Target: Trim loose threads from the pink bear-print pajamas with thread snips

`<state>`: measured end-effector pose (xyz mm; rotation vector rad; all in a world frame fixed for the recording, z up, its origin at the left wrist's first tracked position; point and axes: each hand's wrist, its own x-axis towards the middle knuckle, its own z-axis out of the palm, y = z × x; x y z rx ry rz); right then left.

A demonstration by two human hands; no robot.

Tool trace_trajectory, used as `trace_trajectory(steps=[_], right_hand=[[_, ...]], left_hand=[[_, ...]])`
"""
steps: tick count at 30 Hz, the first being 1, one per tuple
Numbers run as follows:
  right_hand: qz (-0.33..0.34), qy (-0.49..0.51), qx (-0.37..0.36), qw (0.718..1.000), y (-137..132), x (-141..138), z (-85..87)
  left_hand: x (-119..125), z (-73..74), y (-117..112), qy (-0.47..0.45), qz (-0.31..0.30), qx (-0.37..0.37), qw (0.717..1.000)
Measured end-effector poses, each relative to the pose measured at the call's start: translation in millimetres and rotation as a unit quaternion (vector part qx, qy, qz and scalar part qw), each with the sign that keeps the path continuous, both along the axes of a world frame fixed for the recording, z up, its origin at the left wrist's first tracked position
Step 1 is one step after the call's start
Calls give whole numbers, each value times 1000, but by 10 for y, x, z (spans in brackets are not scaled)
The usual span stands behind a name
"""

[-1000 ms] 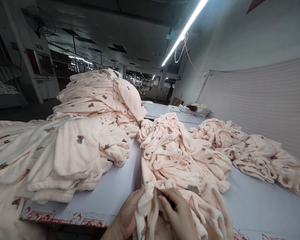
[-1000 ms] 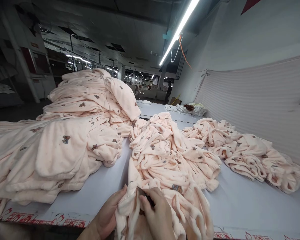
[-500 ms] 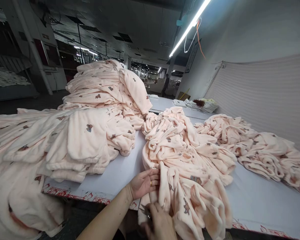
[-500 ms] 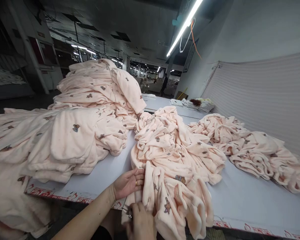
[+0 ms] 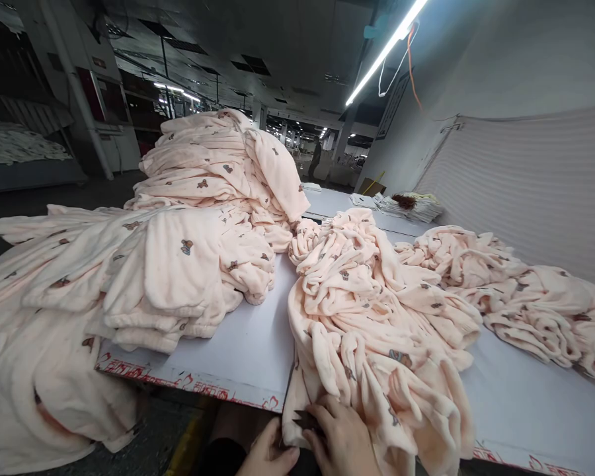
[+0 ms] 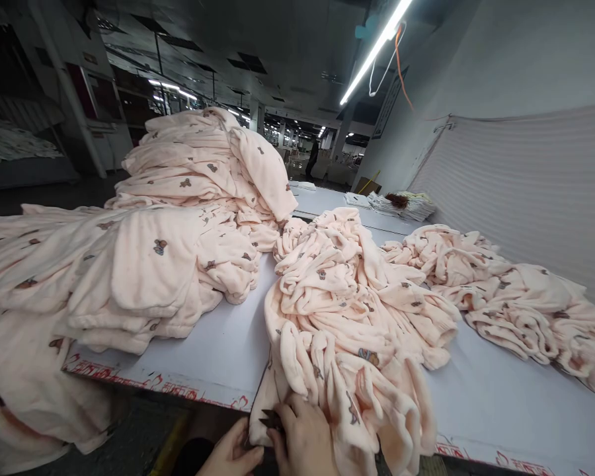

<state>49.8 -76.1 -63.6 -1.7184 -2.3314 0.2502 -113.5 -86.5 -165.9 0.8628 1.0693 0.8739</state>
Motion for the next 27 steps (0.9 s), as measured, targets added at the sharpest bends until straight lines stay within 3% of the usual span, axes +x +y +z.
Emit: trace_trajectory(steps=[5,11,18,24,27], right_hand=[[64,-20,18,998,-21,76,4],[43,90,-42,994,14,-9,139],[8,100,-39,994,13,41,194],[92,5,66,994,3,79,225],[87,9,86,992,19,59,286]], left_hand=[[163,0,91,-5,24,18,1000],[32,132,84,29,18,89,995],[-11,285,112,67,9,140,988],[54,418,143,115,36,201,972],[112,442,176,126,50,221,966]])
